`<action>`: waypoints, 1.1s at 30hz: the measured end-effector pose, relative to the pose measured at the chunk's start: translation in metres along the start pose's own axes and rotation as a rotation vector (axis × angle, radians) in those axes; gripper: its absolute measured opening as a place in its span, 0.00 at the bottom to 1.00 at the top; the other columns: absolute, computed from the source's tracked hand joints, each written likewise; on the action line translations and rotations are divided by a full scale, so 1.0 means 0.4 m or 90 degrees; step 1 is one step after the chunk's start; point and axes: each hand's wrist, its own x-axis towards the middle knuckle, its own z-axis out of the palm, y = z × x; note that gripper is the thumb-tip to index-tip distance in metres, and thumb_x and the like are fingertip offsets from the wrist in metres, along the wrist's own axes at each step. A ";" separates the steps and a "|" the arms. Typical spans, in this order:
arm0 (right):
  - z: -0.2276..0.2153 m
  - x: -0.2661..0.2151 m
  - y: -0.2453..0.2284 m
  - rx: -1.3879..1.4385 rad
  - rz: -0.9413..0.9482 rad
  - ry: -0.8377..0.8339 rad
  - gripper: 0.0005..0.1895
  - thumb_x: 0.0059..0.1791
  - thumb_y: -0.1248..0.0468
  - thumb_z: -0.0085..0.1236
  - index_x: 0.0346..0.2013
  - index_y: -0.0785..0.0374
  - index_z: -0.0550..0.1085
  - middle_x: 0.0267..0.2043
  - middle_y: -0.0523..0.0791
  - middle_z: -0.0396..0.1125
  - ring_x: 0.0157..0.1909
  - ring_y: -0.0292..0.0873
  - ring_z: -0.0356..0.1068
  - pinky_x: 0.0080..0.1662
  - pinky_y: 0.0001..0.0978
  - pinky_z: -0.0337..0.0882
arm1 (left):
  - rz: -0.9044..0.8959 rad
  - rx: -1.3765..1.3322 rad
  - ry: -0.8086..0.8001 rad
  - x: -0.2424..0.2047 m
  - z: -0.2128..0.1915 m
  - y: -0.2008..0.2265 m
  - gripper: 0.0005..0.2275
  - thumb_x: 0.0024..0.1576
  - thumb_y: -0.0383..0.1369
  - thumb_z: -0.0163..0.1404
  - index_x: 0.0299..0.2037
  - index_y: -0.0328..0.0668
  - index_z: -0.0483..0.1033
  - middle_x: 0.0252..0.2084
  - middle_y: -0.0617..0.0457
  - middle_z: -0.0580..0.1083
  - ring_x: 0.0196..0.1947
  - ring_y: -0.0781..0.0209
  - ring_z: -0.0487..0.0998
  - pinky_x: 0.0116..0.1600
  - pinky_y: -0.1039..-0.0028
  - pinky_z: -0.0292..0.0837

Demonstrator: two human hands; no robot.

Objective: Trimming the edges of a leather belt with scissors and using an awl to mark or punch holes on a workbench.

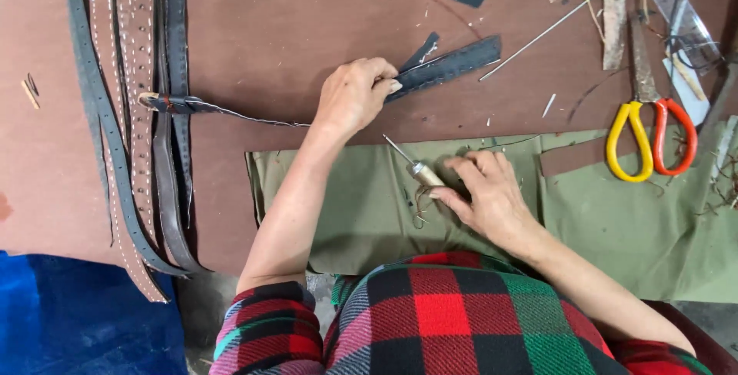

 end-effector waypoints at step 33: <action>-0.151 0.105 0.055 0.236 0.205 0.040 0.15 0.55 0.67 0.67 0.56 0.65 0.76 0.41 0.42 0.71 0.34 0.28 0.60 0.37 0.18 0.60 | 0.176 0.013 0.195 -0.030 0.054 -0.047 0.15 0.48 0.31 0.66 0.41 0.52 0.72 0.38 0.58 0.73 0.36 0.54 0.74 0.48 0.62 0.60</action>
